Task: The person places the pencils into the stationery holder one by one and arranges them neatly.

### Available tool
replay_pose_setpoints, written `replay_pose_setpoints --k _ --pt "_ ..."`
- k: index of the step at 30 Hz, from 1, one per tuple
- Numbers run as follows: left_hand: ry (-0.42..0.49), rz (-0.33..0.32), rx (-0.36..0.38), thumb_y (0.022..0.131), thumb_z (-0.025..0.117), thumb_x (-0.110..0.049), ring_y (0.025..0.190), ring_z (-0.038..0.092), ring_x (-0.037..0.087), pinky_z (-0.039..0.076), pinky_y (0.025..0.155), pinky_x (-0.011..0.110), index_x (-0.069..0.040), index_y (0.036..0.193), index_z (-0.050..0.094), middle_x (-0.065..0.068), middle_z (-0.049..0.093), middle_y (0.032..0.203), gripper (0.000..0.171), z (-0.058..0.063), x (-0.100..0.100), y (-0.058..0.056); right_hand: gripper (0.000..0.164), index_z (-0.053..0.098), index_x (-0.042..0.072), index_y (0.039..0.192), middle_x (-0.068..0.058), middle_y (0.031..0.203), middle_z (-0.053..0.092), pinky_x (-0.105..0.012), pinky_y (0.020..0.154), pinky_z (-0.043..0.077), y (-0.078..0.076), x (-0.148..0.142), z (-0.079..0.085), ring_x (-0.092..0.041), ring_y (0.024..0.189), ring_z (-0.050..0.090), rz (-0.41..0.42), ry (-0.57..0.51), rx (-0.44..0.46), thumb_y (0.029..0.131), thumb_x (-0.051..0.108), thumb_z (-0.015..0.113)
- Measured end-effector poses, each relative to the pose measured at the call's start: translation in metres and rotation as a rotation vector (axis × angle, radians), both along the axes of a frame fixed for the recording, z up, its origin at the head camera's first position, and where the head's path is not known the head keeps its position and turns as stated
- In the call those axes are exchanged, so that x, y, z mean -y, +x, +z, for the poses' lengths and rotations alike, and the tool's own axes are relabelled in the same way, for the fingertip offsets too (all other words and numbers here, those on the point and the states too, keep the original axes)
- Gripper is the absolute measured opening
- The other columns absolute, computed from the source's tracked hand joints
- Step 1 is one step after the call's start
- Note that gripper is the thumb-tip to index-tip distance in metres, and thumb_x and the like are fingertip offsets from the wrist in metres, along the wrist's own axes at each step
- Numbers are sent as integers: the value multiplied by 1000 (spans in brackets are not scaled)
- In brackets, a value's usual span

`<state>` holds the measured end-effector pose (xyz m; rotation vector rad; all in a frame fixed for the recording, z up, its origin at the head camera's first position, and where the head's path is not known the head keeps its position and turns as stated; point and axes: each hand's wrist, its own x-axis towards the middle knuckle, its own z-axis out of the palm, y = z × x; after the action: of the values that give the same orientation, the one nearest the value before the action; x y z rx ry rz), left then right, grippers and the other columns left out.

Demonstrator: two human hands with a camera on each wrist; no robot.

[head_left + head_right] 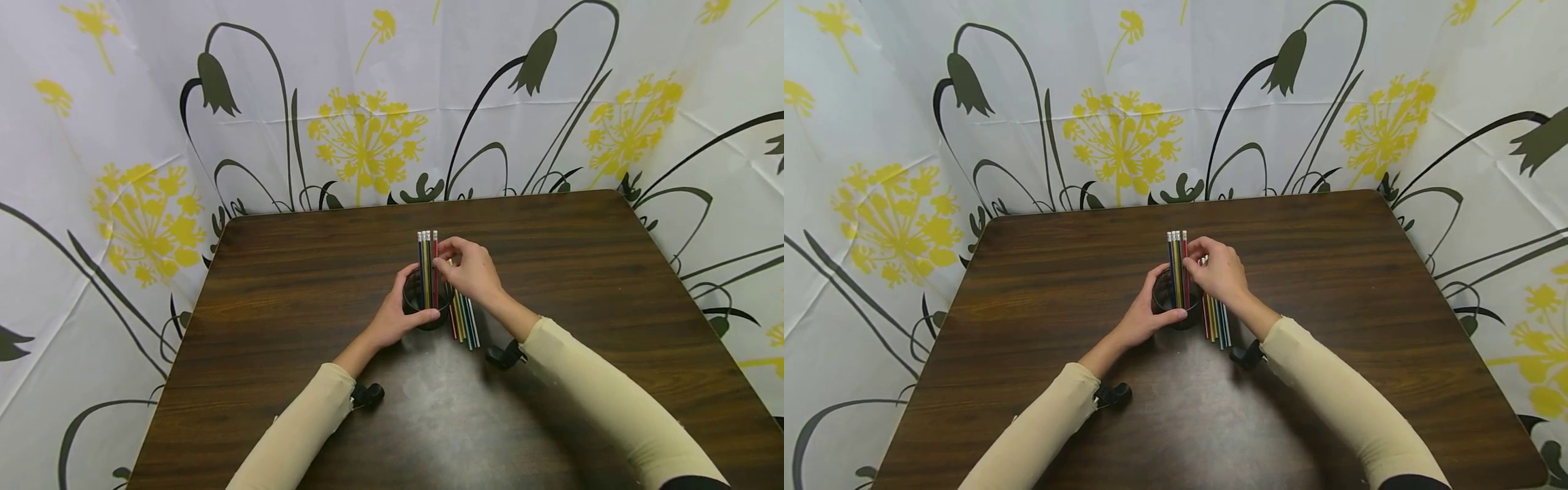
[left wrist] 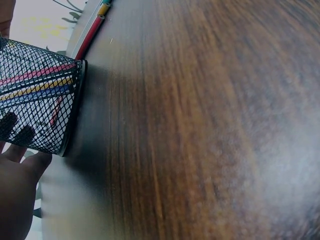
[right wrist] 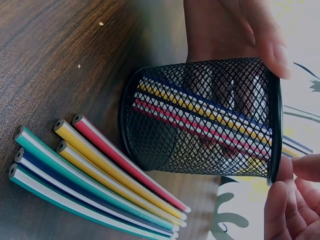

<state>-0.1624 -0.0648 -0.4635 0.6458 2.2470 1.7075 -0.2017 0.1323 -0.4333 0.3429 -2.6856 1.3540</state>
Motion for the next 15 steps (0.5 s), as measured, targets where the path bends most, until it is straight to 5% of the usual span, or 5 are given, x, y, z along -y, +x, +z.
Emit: replay_pose_setpoints --k 15 --pt "12 8 -2 88 74 -15 136 35 38 24 110 59 -11 153 20 17 35 150 85 -2 0 -1 24 67 7 112 -3 91 71 -31 56 49 -3 0 3 -11 60 65 10 19 47 92 19 70"
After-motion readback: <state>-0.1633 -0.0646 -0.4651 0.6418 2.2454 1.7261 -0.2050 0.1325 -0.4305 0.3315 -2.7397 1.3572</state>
